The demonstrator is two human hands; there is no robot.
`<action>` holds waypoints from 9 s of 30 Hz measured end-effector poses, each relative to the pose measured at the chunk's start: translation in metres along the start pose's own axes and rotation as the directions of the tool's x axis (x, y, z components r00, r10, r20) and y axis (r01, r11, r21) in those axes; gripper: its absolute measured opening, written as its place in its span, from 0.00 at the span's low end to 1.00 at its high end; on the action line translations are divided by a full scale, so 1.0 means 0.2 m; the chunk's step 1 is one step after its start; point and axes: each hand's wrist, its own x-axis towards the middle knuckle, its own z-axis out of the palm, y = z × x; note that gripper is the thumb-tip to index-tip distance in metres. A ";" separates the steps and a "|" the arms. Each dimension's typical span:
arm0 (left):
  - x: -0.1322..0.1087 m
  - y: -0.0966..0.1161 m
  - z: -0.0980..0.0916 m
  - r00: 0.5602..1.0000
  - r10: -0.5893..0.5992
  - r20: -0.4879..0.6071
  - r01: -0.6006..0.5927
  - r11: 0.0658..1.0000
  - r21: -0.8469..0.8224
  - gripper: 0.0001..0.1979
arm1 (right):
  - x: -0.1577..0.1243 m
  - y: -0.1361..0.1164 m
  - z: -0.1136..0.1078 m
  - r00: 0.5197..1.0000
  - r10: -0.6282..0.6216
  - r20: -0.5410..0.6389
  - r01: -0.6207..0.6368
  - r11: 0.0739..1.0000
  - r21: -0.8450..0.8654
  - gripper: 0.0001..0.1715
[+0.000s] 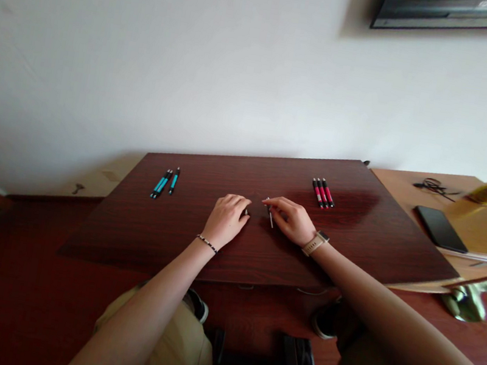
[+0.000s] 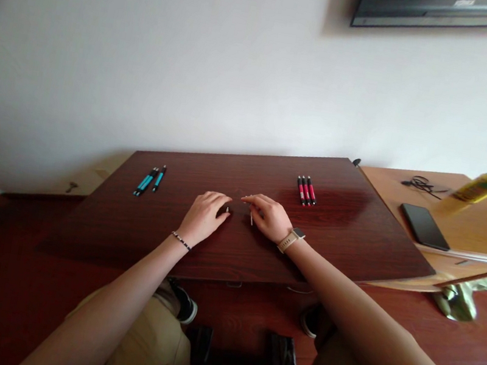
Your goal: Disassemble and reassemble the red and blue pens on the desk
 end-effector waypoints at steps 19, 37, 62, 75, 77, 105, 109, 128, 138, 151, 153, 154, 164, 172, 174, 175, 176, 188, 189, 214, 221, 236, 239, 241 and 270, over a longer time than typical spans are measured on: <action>0.02 -0.05 0.08 0.998 0.056 -0.035 -0.055 0.998 0.014 0.07 | 0.00 0.01 0.01 0.997 0.051 -0.054 -0.051 0.999 0.001 0.10; 0.03 0.06 0.01 0.990 0.058 -0.129 -0.086 0.970 -0.229 0.10 | -0.01 0.01 0.01 0.997 0.070 0.033 -0.073 0.994 0.076 0.08; 0.02 0.08 -0.02 0.988 0.074 -0.138 -0.105 0.968 -0.228 0.10 | -0.01 -0.02 0.01 0.992 0.042 0.119 -0.058 0.989 0.133 0.13; 0.03 0.09 -0.02 0.986 0.036 -0.164 -0.087 0.944 -0.319 0.10 | -0.02 -0.02 0.00 0.989 0.079 0.125 -0.087 0.995 0.058 0.20; 0.03 0.09 -0.03 0.986 0.033 -0.163 -0.085 0.943 -0.323 0.10 | -0.02 -0.03 0.00 0.990 0.079 0.118 -0.086 0.995 0.053 0.20; 0.03 0.10 -0.02 0.982 -0.049 -0.183 -0.053 0.857 -0.512 0.12 | -0.02 -0.04 -0.01 0.998 0.055 0.018 -0.056 0.992 0.116 0.13; 0.04 0.10 -0.02 0.989 -0.089 -0.119 -0.007 0.772 -0.636 0.04 | -0.02 -0.05 0.00 0.996 0.078 -0.054 -0.066 0.980 0.189 0.11; 0.00 0.15 -0.15 0.976 -0.167 -0.141 0.009 0.673 -0.740 0.06 | -0.01 -0.27 -0.05 0.965 0.253 -0.071 -0.186 0.847 0.497 0.15; -0.01 0.17 -0.15 0.970 -0.175 -0.169 -0.016 0.647 -0.762 0.09 | -0.01 -0.31 -0.06 0.960 0.256 -0.116 -0.169 0.856 0.489 0.17; -0.02 0.18 -0.16 0.956 -0.207 -0.207 -0.037 0.616 -0.787 0.09 | -0.01 -0.33 -0.06 0.944 0.286 -0.164 -0.164 0.839 0.519 0.16; -0.02 0.18 -0.16 0.956 -0.206 -0.211 -0.041 0.616 -0.786 0.09 | -0.01 -0.33 -0.06 0.944 0.282 -0.170 -0.161 0.846 0.509 0.15; -0.02 0.18 -0.16 0.956 -0.205 -0.210 -0.039 0.620 -0.784 0.09 | -0.01 -0.34 -0.07 0.945 0.278 -0.173 -0.158 0.850 0.503 0.15; -0.02 0.20 -0.18 0.958 -0.196 -0.210 -0.030 0.657 -0.753 0.10 | -0.02 -0.34 -0.06 0.956 0.234 -0.175 -0.132 0.880 0.456 0.14; -0.02 0.20 -0.18 0.962 -0.182 -0.203 -0.035 0.657 -0.753 0.09 | -0.03 -0.34 -0.07 0.961 0.223 -0.166 -0.131 0.890 0.436 0.12; -0.02 0.20 -0.17 0.963 -0.183 -0.199 -0.030 0.659 -0.751 0.09 | -0.03 -0.34 -0.07 0.959 0.226 -0.168 -0.136 0.895 0.426 0.13; -0.02 0.20 -0.17 0.963 -0.182 -0.196 -0.028 0.662 -0.749 0.10 | -0.03 -0.34 -0.07 0.959 0.229 -0.169 -0.140 0.896 0.420 0.13; -0.02 0.20 -0.17 0.964 -0.180 -0.195 -0.027 0.664 -0.747 0.10 | -0.03 -0.34 -0.07 0.958 0.233 -0.170 -0.144 0.897 0.418 0.13; -0.02 0.20 -0.17 0.969 -0.150 -0.196 -0.049 0.660 -0.750 0.05 | -0.02 -0.35 -0.08 0.964 0.243 -0.110 -0.180 0.897 0.403 0.17; -0.02 0.20 -0.17 0.969 -0.149 -0.196 -0.049 0.663 -0.747 0.05 | -0.03 -0.35 -0.08 0.965 0.242 -0.102 -0.184 0.901 0.394 0.17; -0.02 0.04 -0.19 0.992 0.017 -0.123 -0.077 0.859 -0.506 0.29 | -0.04 -0.28 -0.02 0.928 0.368 0.064 -0.307 0.654 0.692 0.18; -0.06 -0.27 -0.17 0.974 -0.007 0.224 0.086 0.935 -0.345 0.46 | -0.06 -0.25 -0.03 0.907 0.418 0.049 -0.335 0.648 0.684 0.17; -0.01 -0.26 -0.10 0.993 0.050 0.103 -0.015 0.949 -0.314 0.42 | -0.12 -0.20 -0.11 0.881 0.473 0.024 -0.360 0.635 0.684 0.18; 0.00 -0.12 -0.12 0.990 0.131 0.048 -0.099 0.902 -0.420 0.42 | -0.11 -0.20 -0.11 0.870 0.494 -0.014 -0.360 0.654 0.665 0.19; 0.01 -0.02 -0.11 0.990 0.135 0.044 -0.090 0.837 -0.540 0.42 | -0.11 -0.18 -0.11 0.859 0.511 -0.034 -0.364 0.656 0.661 0.19; 0.06 0.36 0.04 0.930 -0.212 0.300 0.260 -0.194 -0.946 0.22 | -0.07 -0.14 -0.04 0.790 0.612 -0.032 -0.290 0.420 0.860 0.16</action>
